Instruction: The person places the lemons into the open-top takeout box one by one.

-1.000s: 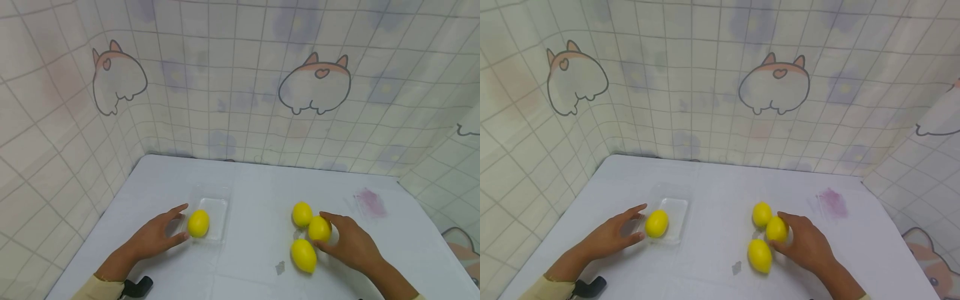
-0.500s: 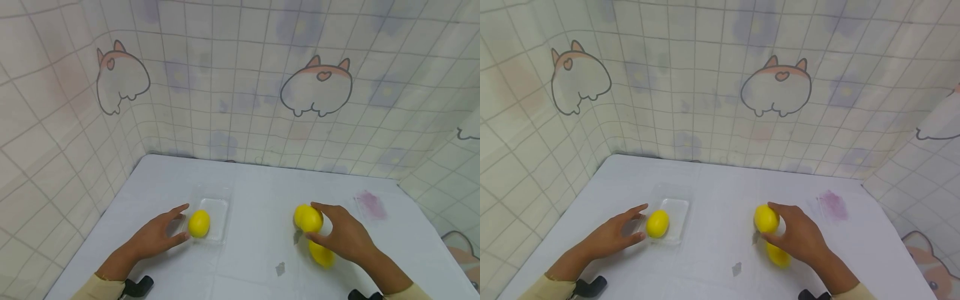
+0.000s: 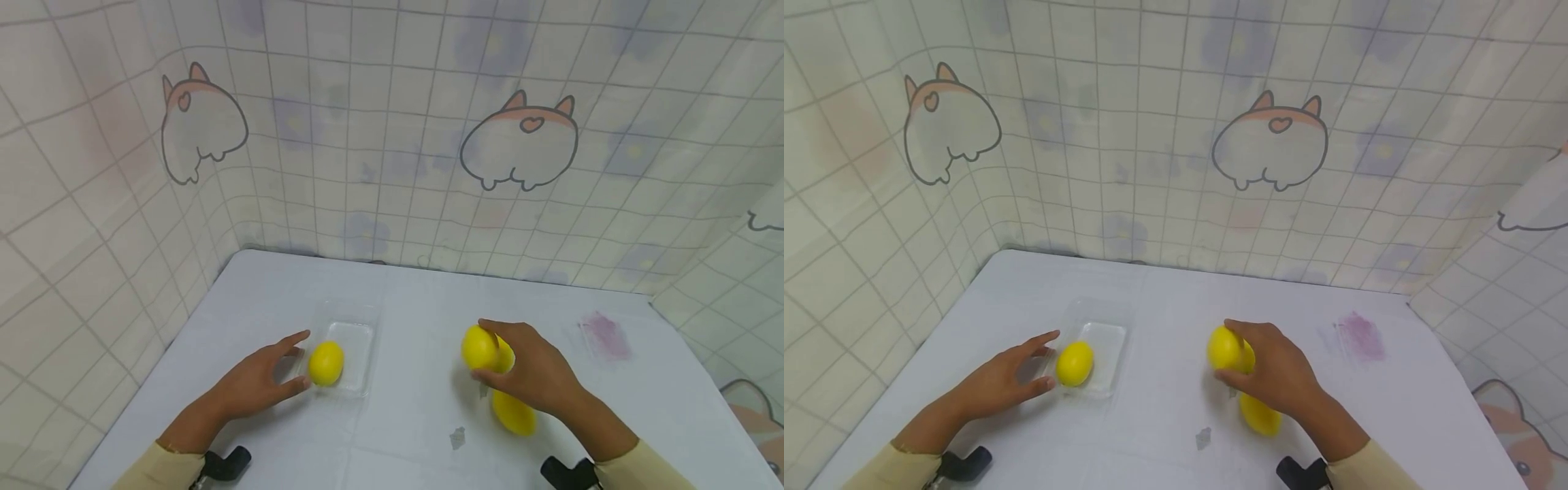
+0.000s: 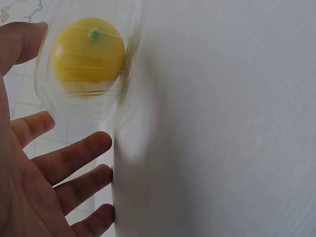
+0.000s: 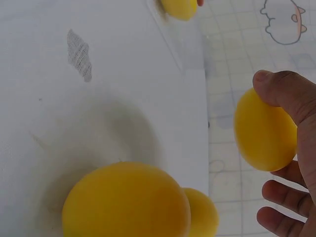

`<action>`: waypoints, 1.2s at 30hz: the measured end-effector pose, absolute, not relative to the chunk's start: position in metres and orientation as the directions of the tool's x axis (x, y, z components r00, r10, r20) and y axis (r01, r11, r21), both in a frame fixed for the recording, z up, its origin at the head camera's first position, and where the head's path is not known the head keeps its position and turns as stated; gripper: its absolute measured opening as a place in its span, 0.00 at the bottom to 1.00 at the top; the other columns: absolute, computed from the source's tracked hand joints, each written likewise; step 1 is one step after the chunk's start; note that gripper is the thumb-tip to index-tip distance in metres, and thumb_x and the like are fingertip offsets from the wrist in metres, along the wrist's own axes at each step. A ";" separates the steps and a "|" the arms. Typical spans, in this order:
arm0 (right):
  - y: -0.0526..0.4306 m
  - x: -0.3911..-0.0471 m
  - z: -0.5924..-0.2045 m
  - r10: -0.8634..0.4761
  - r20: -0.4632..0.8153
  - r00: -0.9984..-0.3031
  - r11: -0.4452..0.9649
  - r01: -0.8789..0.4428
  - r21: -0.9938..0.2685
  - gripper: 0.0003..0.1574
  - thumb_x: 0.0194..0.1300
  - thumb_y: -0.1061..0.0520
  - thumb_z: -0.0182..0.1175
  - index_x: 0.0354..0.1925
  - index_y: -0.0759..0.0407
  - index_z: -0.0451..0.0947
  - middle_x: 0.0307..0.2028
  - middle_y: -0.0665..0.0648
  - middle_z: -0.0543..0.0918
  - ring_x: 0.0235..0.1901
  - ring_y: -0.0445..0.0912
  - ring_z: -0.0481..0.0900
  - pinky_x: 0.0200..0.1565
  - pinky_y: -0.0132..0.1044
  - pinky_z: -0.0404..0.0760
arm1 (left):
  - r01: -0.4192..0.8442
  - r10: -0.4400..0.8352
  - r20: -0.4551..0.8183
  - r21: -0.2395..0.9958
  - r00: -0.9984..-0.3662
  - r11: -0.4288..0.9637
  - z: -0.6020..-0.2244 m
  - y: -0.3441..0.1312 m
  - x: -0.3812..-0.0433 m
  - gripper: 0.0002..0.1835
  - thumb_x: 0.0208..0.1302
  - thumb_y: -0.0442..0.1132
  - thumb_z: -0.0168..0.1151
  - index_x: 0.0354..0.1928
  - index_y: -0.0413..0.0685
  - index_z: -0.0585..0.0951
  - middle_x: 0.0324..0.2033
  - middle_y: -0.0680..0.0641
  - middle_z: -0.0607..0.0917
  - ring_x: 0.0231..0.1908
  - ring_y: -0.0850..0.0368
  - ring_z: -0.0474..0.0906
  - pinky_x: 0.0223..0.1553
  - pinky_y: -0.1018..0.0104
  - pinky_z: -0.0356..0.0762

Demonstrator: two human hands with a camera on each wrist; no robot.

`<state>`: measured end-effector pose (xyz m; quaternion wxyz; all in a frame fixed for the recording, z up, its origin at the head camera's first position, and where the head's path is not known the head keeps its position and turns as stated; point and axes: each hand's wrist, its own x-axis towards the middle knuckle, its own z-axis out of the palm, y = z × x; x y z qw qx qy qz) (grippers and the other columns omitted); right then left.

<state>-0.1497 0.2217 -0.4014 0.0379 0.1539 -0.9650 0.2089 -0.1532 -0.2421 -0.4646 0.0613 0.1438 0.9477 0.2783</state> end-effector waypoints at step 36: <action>0.148 -0.161 -0.398 -0.369 0.171 -0.914 0.795 -0.405 -0.451 0.50 0.52 0.37 0.79 0.70 0.47 0.74 0.65 0.47 0.78 0.65 0.49 0.74 0.63 0.51 0.77 | 0.208 0.284 -0.061 0.540 -0.957 0.816 -0.463 -0.239 -0.155 0.48 0.61 0.71 0.64 0.79 0.64 0.61 0.62 0.45 0.80 0.68 0.38 0.69 0.64 0.29 0.64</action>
